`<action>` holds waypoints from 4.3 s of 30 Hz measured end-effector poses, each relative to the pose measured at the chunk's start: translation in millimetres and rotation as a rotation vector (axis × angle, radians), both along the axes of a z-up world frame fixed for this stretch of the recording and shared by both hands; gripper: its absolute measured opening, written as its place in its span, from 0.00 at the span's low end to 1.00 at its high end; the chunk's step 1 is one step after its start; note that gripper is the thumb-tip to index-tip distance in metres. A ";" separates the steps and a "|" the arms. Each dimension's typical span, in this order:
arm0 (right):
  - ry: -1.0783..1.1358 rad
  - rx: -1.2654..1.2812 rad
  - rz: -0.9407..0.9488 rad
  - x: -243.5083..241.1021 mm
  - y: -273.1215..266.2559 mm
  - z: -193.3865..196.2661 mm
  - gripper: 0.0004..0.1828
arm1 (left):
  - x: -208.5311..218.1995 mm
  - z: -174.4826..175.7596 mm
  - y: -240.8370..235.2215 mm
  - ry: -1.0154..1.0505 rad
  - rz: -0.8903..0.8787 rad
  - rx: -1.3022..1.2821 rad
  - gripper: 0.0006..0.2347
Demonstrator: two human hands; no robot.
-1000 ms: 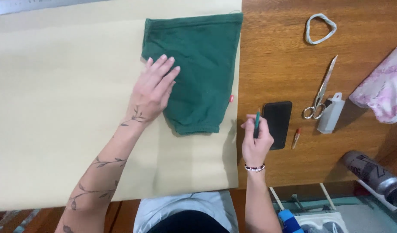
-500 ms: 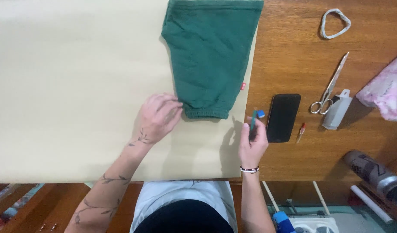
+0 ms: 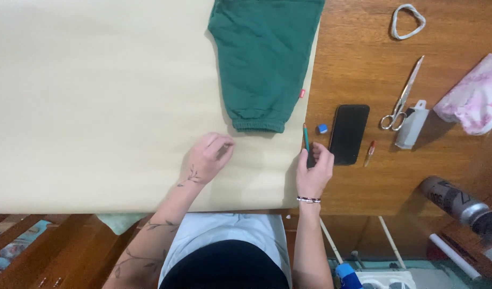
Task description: The person retrieves a pencil from a pencil case and uses it with a ruler to measure a pair of green shorts laid on a large sheet of paper. They mark measurements on the paper and adjust the shorts multiple times.
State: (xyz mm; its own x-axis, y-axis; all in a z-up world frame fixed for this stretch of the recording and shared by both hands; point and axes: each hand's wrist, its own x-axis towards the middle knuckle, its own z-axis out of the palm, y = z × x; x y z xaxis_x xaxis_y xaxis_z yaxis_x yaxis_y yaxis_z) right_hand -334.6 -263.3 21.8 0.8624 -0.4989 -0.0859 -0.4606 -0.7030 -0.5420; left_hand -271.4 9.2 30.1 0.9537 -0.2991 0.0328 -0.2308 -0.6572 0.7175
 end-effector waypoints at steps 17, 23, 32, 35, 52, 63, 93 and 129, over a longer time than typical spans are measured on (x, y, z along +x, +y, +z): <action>-0.485 0.079 0.512 268.1 -15.5 13.7 0.06 | 22.8 39.1 -24.9 -0.025 0.165 -0.228 0.03; -0.262 -0.058 0.822 408.1 -38.7 -32.0 0.13 | -7.2 30.3 -24.0 0.001 0.150 -0.191 0.01; 0.327 -0.299 0.932 470.5 -67.6 -70.9 0.20 | -42.7 -8.8 12.3 -0.067 0.283 0.065 0.11; 0.185 -0.456 0.979 458.9 -57.3 -55.4 0.11 | -23.0 -17.0 29.5 -0.002 0.427 0.543 0.28; 0.039 -0.036 0.754 163.6 -113.4 105.5 0.18 | 8.6 -9.8 155.6 0.197 0.342 0.725 0.35; 0.302 0.173 0.482 -16.6 -104.1 71.4 0.16 | 28.0 12.2 229.2 0.398 0.262 0.715 0.38; 0.071 -0.032 0.491 -74.5 -108.9 -9.0 0.19 | -112.6 -25.3 111.5 -0.146 0.085 0.486 0.27; -0.156 -0.239 0.477 -14.0 -42.5 -12.5 0.20 | -108.1 -45.7 105.4 -0.136 0.049 0.561 0.36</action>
State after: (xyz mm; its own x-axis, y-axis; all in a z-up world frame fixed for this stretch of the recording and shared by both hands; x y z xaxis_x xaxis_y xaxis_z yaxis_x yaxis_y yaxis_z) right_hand -348.6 -305.8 9.3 0.9909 -0.0396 0.1284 0.0120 -0.9256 -0.3784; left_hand -379.6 114.6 -15.6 0.9652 -0.2614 0.0051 -0.2559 -0.9407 0.2226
